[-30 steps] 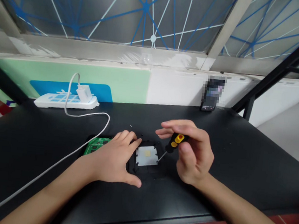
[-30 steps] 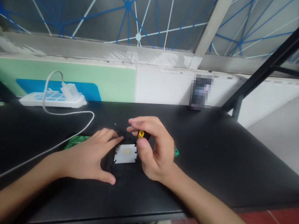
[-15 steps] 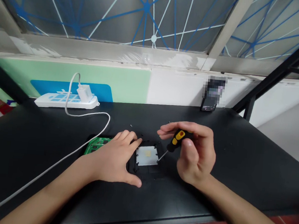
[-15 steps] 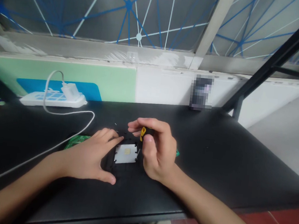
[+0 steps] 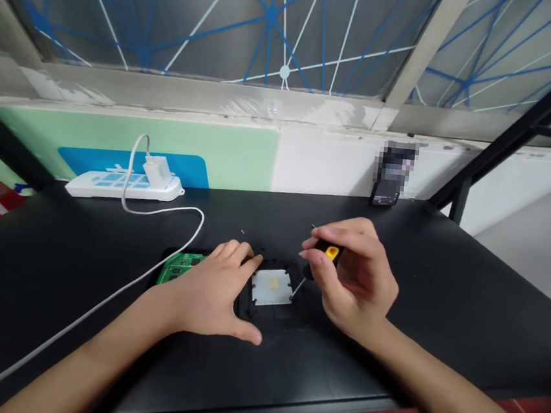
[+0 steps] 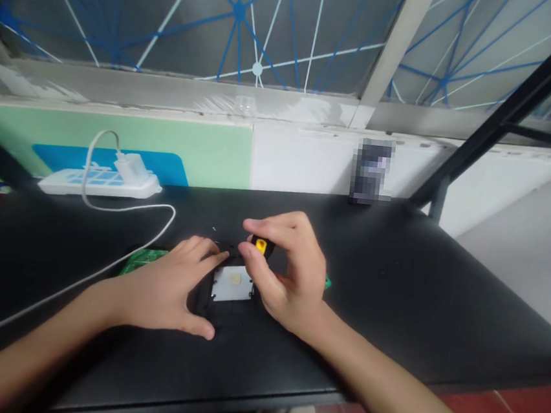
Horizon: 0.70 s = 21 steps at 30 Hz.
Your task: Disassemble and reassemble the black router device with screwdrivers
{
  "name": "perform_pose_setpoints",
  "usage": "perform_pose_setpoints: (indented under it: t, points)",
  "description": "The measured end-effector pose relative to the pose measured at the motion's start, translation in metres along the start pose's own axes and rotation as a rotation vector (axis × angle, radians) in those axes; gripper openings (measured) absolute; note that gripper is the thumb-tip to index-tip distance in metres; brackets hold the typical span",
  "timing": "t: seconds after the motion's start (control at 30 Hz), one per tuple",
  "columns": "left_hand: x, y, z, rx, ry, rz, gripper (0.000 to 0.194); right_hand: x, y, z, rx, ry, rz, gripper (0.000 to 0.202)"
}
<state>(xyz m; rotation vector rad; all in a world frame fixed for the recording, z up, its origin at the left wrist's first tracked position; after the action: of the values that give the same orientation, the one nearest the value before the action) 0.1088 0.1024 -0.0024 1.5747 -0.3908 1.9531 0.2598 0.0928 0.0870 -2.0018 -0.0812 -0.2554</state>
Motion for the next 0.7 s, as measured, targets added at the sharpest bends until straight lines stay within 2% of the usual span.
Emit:
perform_pose_setpoints:
  t: [0.17, 0.27, 0.53, 0.7]
  points:
    - [0.0, 0.0, -0.001, 0.002, 0.013, 0.002, 0.107, -0.005, 0.006, 0.01, -0.119, -0.198, -0.016, 0.036]
    - [0.0, -0.001, 0.0, 0.002, 0.018, 0.0, 0.106, -0.005, 0.006, 0.011, -0.117, -0.268, -0.018, 0.032]
    - [0.001, 0.001, 0.001, -0.008, 0.023, 0.015, 0.105, 0.001, -0.001, -0.001, 0.043, 0.0, -0.018, 0.043]
    - [0.001, -0.001, 0.001, -0.01, 0.022, 0.01, 0.108, 0.001, -0.001, -0.001, 0.008, 0.016, 0.009, 0.042]
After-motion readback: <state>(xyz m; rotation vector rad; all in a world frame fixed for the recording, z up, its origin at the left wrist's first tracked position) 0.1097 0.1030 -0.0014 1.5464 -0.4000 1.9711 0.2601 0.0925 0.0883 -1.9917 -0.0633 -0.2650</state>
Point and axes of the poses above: each hand's wrist, its own y-axis away from the middle knuckle, its own x-axis out of the back of the hand, z = x × y, the point moved 10 cm from there along -y, towards the middle knuckle, and after that the axes turned 4 degrees about -z, right-handed, at the moved point
